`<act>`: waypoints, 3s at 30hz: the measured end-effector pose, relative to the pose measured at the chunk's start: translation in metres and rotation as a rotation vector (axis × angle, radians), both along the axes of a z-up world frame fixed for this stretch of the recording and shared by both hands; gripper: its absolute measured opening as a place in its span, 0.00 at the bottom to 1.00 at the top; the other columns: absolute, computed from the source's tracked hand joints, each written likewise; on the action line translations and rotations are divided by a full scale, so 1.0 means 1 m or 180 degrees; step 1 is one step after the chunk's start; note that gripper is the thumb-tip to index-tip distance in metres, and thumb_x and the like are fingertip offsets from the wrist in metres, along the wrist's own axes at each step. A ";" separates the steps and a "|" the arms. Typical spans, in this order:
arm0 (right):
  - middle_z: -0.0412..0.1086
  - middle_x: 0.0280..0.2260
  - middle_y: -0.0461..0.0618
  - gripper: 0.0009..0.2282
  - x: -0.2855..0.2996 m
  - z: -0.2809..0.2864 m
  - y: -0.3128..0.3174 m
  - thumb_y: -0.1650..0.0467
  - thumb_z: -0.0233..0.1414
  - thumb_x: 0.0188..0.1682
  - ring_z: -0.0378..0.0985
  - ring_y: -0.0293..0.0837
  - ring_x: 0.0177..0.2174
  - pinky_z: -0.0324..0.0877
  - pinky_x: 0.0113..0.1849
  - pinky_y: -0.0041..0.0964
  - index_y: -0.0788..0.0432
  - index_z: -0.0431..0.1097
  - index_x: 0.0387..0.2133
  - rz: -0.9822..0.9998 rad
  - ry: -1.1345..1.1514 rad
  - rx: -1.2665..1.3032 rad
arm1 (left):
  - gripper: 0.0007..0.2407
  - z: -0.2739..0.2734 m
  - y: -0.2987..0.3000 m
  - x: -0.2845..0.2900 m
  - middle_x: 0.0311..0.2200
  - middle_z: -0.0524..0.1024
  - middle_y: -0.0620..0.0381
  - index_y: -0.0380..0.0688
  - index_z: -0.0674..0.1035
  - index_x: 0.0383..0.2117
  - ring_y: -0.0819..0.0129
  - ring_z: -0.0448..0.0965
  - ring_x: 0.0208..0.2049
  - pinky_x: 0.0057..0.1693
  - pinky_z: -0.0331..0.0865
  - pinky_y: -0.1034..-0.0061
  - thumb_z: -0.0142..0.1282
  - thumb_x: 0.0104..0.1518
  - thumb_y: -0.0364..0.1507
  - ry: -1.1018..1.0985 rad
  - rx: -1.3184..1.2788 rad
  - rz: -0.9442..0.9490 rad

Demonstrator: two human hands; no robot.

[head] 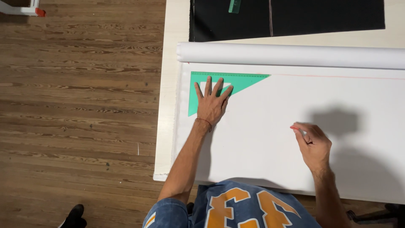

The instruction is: Marking measurements on a roll of leather using a set square and pencil

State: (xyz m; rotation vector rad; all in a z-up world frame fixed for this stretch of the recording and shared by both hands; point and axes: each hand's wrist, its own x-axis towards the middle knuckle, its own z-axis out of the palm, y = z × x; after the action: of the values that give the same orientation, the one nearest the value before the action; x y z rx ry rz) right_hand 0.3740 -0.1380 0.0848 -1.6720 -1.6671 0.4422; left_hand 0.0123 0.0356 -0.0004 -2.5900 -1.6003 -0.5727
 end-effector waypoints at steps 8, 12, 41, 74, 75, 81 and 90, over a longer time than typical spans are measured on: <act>0.84 0.50 0.47 0.07 0.012 0.000 -0.003 0.79 0.64 0.65 0.56 0.36 0.24 0.68 0.38 0.33 0.55 0.85 0.50 -0.0011 -0.0136 0.0037 | 0.20 0.000 -0.001 -0.001 0.75 0.71 0.57 0.73 0.78 0.71 0.33 0.61 0.81 0.74 0.50 0.07 0.62 0.74 0.38 -0.0038 0.0096 -0.0013; 0.84 0.52 0.47 0.08 0.012 0.002 -0.003 0.79 0.65 0.64 0.57 0.36 0.24 0.69 0.38 0.31 0.55 0.85 0.51 0.0010 -0.0058 0.0029 | 0.18 0.004 -0.003 -0.001 0.75 0.71 0.58 0.73 0.79 0.70 0.34 0.62 0.80 0.74 0.51 0.08 0.60 0.74 0.38 -0.0010 0.0090 0.0009; 0.80 0.39 0.53 0.12 -0.130 -0.043 0.156 0.76 0.66 0.60 0.64 0.35 0.18 0.66 0.24 0.36 0.58 0.86 0.55 0.0783 0.1366 -0.0075 | 0.17 -0.006 -0.002 0.004 0.77 0.71 0.62 0.84 0.79 0.69 0.41 0.59 0.83 0.79 0.39 0.11 0.51 0.76 0.45 0.0017 -0.0326 0.0253; 0.71 0.47 0.36 0.08 -0.044 -0.041 0.273 0.65 0.53 0.64 0.91 0.52 0.35 0.86 0.43 0.58 0.34 0.76 0.50 0.1920 -0.2806 -0.0124 | 0.17 -0.004 -0.002 0.006 0.77 0.68 0.60 0.82 0.78 0.68 0.39 0.59 0.82 0.78 0.41 0.09 0.50 0.76 0.45 0.0098 -0.0372 0.0225; 0.75 0.51 0.37 0.10 -0.020 -0.031 0.265 0.68 0.51 0.63 0.93 0.55 0.37 0.86 0.46 0.60 0.37 0.78 0.50 0.1816 -0.3015 -0.0559 | 0.16 -0.004 -0.002 0.005 0.77 0.68 0.59 0.81 0.78 0.68 0.39 0.60 0.82 0.77 0.41 0.09 0.50 0.76 0.45 0.0095 -0.0380 0.0223; 0.78 0.50 0.24 0.09 0.048 -0.025 0.221 0.63 0.65 0.71 0.89 0.38 0.50 0.83 0.50 0.37 0.32 0.86 0.60 0.0704 -0.1533 0.0549 | 0.16 -0.005 -0.002 0.005 0.77 0.69 0.59 0.81 0.79 0.68 0.39 0.60 0.82 0.77 0.40 0.09 0.52 0.76 0.44 0.0084 -0.0306 0.0200; 0.82 0.43 0.36 0.08 0.016 -0.024 0.150 0.72 0.69 0.64 0.89 0.45 0.40 0.84 0.41 0.37 0.46 0.90 0.52 0.0666 -0.0792 0.0727 | 0.20 -0.015 -0.002 -0.039 0.80 0.66 0.65 0.88 0.74 0.74 0.43 0.57 0.84 0.79 0.41 0.13 0.51 0.76 0.46 0.0160 -0.0495 0.0100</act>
State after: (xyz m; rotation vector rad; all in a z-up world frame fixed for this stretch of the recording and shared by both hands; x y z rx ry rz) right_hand 0.3903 0.0124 0.0604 -1.4365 -2.0034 0.1365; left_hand -0.0272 0.0332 -0.0157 -2.6577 -1.7315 -0.3925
